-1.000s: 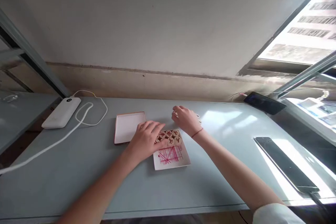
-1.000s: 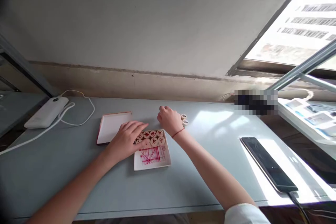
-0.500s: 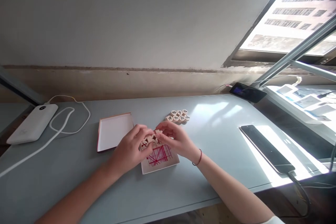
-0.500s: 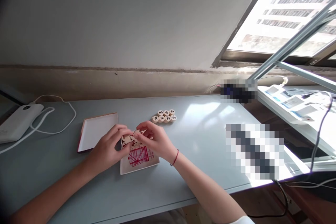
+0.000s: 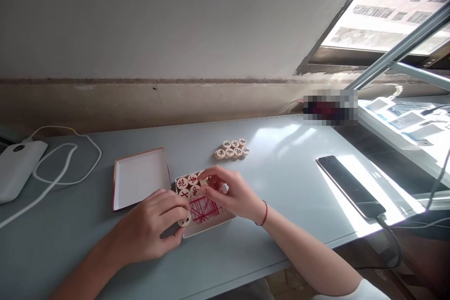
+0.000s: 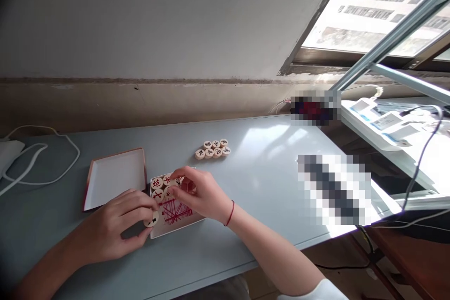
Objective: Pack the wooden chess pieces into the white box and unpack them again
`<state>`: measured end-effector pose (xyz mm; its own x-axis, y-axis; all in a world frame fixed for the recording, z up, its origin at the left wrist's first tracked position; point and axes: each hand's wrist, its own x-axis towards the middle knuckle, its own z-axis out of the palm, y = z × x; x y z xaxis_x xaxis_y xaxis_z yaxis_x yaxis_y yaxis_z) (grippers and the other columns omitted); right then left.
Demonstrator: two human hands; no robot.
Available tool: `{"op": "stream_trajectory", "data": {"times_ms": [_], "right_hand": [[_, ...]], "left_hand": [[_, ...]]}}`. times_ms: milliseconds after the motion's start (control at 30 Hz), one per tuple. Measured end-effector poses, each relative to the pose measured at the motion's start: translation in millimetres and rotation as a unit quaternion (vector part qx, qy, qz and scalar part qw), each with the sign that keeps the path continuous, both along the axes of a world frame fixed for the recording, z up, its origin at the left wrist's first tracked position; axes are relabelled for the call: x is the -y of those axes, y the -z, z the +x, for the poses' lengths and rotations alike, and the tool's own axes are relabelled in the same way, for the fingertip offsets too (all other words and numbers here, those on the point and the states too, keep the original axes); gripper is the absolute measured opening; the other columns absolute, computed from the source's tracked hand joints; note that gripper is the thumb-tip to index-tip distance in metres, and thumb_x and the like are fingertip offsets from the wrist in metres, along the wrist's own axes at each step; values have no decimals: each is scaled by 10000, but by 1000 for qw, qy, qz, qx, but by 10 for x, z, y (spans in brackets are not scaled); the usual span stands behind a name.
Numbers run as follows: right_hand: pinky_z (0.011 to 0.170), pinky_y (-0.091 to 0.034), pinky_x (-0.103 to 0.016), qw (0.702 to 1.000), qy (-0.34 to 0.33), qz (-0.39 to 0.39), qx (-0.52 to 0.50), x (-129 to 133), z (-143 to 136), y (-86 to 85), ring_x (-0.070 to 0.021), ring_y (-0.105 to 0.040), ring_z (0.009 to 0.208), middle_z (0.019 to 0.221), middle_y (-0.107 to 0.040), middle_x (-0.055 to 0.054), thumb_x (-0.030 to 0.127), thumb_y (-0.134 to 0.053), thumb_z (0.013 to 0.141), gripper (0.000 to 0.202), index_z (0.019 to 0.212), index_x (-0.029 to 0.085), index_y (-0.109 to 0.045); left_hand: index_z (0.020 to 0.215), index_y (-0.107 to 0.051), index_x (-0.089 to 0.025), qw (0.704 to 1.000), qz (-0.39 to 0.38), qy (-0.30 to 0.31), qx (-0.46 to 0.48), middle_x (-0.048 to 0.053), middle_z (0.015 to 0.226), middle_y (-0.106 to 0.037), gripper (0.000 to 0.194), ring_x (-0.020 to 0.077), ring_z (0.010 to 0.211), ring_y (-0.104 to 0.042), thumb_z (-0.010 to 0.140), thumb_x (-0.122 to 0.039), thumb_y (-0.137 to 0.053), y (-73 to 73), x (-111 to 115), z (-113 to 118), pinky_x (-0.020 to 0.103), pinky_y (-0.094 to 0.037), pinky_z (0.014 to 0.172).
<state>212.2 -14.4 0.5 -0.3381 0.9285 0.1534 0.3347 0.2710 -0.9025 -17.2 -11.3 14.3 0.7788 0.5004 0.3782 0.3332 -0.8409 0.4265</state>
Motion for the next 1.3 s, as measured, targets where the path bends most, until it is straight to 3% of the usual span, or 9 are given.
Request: {"op": "stream_trajectory", "data": {"times_ms": [200,433,567,867,1133,1300], "right_hand": [[566,-427,-231,1000,14,21,2,36,15,-31,-98,-502,618,767,-602,-9,300,-553,888,156,1003,196,-578],[566,-439,-238,999,9,29,14,67,-27,-69,-102,-502,610,788,-616,-19,278,-535,890,140,1001,203,-575],[617,-476,-260,998,-3,55,35,87,-57,-90,-114,-533,645,898,-654,-52,260,-531,885,123,989,212,-574],[641,-508,-255,995,-12,80,60,104,-84,-84,-122,-577,692,874,-668,-44,242,-547,880,110,980,210,-578],[706,-535,-285,994,-20,80,71,121,-78,-64,-145,-630,780,944,-675,-57,235,-539,882,140,1015,223,-581],[753,-541,-293,989,-53,110,82,152,-119,-58,-160,-615,923,1094,-599,-80,122,-535,833,198,995,227,-582]], "left_hand": [[958,-591,-196,1000,-8,-13,-19,33,941,-651,260,142,859,-610,783,-33,-489,-30,28,-12,268,-471,809],[944,-589,-195,998,37,-19,-49,31,941,-665,138,148,848,-604,879,-102,-510,41,32,6,297,-452,794],[951,-609,-198,996,41,-27,-77,37,959,-677,131,165,871,-596,902,-135,-505,52,31,1,314,-435,781],[965,-626,-209,996,50,-18,-75,-3,971,-711,133,158,931,-587,920,-150,-515,59,45,10,312,-409,812],[849,-664,-232,994,43,-33,-96,29,1002,-659,126,173,867,-557,889,-193,-550,65,42,5,327,-405,770],[827,-656,-217,993,44,-52,-94,34,1005,-647,129,179,869,-567,871,-172,-543,58,34,-1,331,-412,753]]}}
